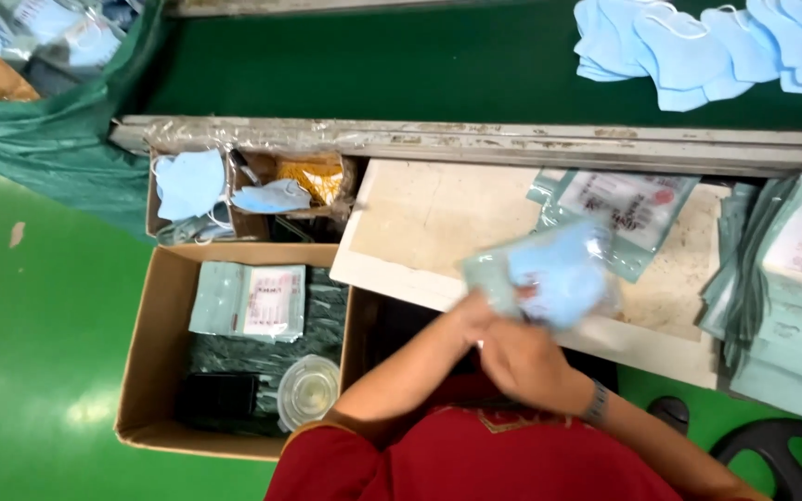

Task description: Packing face masks into plastic bags and boxes.

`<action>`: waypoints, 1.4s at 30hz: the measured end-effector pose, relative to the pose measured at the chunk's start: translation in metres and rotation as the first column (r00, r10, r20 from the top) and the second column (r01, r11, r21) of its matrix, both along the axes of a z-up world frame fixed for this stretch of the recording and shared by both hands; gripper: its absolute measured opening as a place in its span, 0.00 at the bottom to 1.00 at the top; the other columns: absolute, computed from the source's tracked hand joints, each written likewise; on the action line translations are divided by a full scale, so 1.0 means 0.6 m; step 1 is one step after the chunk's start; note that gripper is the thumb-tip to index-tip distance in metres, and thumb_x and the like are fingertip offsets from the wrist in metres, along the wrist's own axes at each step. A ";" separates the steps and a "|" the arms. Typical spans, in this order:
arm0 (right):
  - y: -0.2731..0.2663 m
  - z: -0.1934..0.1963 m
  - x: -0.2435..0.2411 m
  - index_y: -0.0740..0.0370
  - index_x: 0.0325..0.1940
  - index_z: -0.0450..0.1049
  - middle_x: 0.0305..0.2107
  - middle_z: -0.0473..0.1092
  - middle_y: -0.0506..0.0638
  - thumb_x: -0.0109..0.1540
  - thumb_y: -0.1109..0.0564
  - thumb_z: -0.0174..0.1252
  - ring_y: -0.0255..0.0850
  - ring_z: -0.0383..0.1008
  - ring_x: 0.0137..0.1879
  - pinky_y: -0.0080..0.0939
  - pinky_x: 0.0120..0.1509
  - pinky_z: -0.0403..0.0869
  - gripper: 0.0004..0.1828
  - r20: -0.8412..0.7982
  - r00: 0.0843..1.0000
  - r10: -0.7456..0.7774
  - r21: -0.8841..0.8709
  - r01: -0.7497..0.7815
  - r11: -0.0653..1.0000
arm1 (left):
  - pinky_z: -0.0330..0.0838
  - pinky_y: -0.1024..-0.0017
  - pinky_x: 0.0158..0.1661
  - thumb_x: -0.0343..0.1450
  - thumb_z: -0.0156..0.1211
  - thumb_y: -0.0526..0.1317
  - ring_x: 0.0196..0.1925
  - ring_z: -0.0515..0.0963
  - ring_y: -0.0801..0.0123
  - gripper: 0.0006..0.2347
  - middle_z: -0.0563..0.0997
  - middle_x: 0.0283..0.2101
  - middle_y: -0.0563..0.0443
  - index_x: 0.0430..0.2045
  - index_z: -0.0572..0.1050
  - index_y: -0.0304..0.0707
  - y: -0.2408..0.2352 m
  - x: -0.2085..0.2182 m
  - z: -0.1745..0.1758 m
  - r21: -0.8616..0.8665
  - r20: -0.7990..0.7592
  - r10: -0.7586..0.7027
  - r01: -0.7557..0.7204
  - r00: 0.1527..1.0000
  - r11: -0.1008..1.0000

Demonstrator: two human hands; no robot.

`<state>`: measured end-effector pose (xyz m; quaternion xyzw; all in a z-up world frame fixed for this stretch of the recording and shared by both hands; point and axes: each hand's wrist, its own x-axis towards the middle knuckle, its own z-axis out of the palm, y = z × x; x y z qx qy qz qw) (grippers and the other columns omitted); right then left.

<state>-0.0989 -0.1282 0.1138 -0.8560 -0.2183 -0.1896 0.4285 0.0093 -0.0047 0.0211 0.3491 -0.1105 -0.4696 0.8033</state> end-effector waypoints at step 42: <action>-0.199 -0.019 0.076 0.70 0.58 0.75 0.49 0.77 0.54 0.65 0.59 0.60 0.39 0.77 0.53 0.37 0.55 0.74 0.18 -0.550 0.809 -0.208 0.306 0.427 0.851 | 0.65 0.68 0.32 0.82 0.50 0.46 0.30 0.69 0.64 0.14 0.70 0.32 0.44 0.53 0.67 0.32 0.517 0.421 0.303 -0.035 0.752 0.644 -0.968 0.139 0.250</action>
